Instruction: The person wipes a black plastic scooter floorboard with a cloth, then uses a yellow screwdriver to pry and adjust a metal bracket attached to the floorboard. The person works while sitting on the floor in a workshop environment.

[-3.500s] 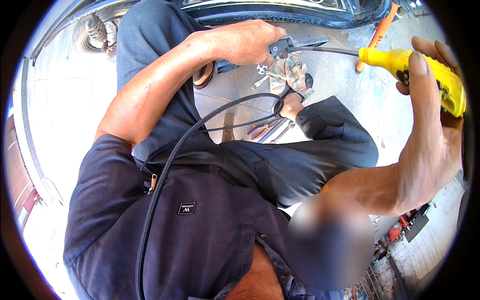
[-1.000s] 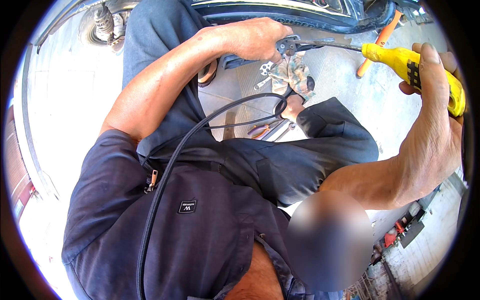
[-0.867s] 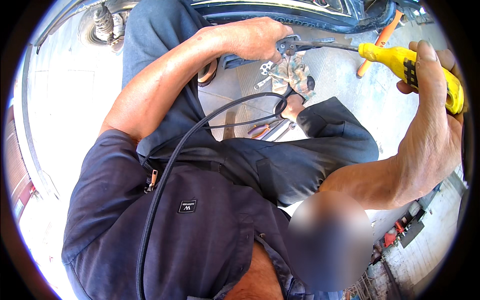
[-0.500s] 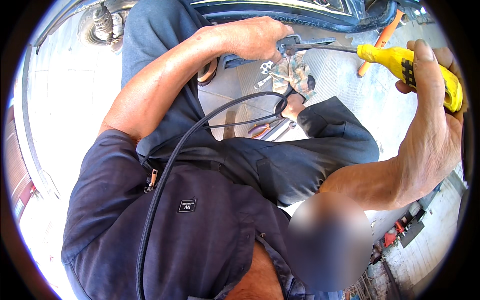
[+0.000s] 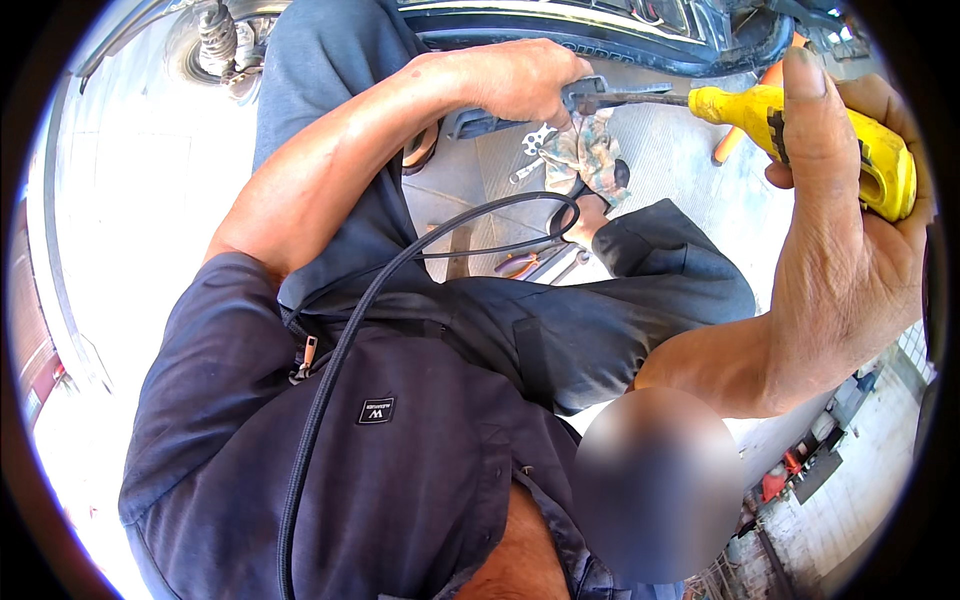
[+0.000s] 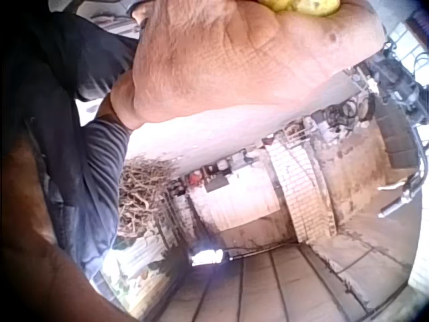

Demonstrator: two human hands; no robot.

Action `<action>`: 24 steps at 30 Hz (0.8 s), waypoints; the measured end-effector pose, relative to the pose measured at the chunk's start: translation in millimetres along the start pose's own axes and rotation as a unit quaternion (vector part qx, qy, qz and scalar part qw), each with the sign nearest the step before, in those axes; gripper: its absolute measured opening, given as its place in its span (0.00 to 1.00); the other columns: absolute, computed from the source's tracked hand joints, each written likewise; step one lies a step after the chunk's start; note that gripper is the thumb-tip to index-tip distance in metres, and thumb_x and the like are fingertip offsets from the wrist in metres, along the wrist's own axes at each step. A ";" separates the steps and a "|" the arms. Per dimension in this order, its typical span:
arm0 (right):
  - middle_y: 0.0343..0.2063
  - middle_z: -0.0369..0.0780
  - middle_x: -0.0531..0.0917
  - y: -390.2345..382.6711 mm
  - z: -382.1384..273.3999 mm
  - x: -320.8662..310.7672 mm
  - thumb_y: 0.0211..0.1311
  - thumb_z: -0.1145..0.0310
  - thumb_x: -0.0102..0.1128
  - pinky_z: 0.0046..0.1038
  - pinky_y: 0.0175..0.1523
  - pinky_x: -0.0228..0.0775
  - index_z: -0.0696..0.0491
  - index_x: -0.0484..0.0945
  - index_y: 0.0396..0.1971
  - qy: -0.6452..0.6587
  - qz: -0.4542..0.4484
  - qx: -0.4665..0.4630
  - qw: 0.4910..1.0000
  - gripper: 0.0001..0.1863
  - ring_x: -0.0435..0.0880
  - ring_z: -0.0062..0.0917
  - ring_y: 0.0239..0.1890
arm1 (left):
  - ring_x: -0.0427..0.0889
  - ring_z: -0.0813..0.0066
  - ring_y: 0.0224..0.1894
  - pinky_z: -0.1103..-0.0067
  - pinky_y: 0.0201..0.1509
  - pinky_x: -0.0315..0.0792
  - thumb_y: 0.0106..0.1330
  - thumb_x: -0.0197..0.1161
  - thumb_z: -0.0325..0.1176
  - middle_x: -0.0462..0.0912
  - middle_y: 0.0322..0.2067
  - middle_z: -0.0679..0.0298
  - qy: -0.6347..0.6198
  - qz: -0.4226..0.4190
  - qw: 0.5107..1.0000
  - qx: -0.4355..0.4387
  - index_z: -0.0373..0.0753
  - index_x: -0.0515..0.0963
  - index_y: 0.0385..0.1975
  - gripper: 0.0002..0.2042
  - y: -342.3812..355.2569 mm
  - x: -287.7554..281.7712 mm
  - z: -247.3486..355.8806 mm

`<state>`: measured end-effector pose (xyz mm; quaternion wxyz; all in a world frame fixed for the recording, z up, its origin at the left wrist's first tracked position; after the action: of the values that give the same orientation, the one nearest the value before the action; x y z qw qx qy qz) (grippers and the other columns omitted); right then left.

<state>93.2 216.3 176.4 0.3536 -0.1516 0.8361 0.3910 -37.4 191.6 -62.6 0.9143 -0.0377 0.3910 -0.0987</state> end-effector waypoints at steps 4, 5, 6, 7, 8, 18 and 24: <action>0.31 0.42 0.84 2.9 2.3 0.2 0.55 0.57 0.74 0.24 0.37 0.82 0.54 0.83 0.39 0.020 -0.023 -0.002 1.000 0.18 0.87 0.24 0.33 | 0.83 0.59 0.37 0.71 0.49 0.75 0.55 0.66 0.30 0.83 0.35 0.48 -0.001 -0.014 1.000 -0.007 0.29 0.76 0.51 0.23 0.2 -0.1 -2.7; 0.31 0.42 0.84 3.8 3.3 1.6 0.55 0.56 0.74 0.24 0.37 0.82 0.54 0.83 0.39 0.016 -0.034 -0.002 0.999 0.18 0.87 0.24 0.33 | 0.82 0.59 0.37 0.71 0.48 0.75 0.54 0.66 0.30 0.83 0.34 0.48 -0.006 -0.011 1.000 -0.004 0.29 0.76 0.51 0.23 0.2 0.9 -3.7; 0.31 0.42 0.84 4.4 3.2 3.2 0.56 0.56 0.74 0.24 0.37 0.82 0.54 0.83 0.39 0.012 -0.046 -0.002 0.999 0.19 0.87 0.24 0.33 | 0.82 0.59 0.36 0.71 0.48 0.75 0.54 0.66 0.30 0.83 0.34 0.48 -0.012 -0.008 1.000 -0.001 0.29 0.76 0.51 0.23 0.1 2.8 -4.7; 0.31 0.42 0.84 4.8 2.2 3.6 0.56 0.56 0.73 0.25 0.38 0.82 0.54 0.83 0.40 0.015 -0.049 0.004 0.999 0.19 0.87 0.24 0.33 | 0.82 0.59 0.36 0.71 0.48 0.75 0.54 0.67 0.30 0.83 0.34 0.48 -0.017 -0.006 1.000 0.003 0.29 0.76 0.51 0.23 0.4 2.9 -2.6; 0.31 0.42 0.84 5.4 0.0 4.4 0.56 0.56 0.73 0.25 0.38 0.82 0.54 0.83 0.40 0.019 -0.052 0.009 0.998 0.19 0.86 0.24 0.33 | 0.82 0.59 0.35 0.71 0.48 0.75 0.54 0.67 0.30 0.83 0.33 0.48 -0.014 -0.014 1.000 -0.006 0.29 0.76 0.51 0.23 0.7 4.2 -2.8; 0.34 0.40 0.84 18.8 -4.0 16.4 0.59 0.59 0.71 0.23 0.39 0.80 0.54 0.84 0.39 0.003 -0.130 -0.033 0.991 0.16 0.86 0.24 0.35 | 0.81 0.59 0.36 0.69 0.48 0.74 0.54 0.67 0.30 0.83 0.33 0.50 -0.018 -0.041 0.999 -0.019 0.31 0.77 0.47 0.20 -0.5 -1.1 0.1; 0.34 0.40 0.84 25.4 -4.9 16.4 0.58 0.60 0.72 0.22 0.38 0.80 0.54 0.84 0.38 -0.011 -0.091 -0.087 0.992 0.15 0.86 0.24 0.35 | 0.81 0.58 0.38 0.68 0.48 0.73 0.55 0.66 0.29 0.83 0.34 0.50 -0.010 -0.047 0.999 -0.025 0.31 0.78 0.46 0.19 -0.7 -0.2 3.9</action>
<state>65.9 229.4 180.7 0.3821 -0.2526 0.7778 0.4303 -34.9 190.9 -59.7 0.9114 -0.0800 0.3817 -0.1314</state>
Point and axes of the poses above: each hand's wrist, its own y-axis towards the middle knuckle, its own x-axis out of the palm, z = x × y, the point moved 8 cm from there along y, towards the middle knuckle
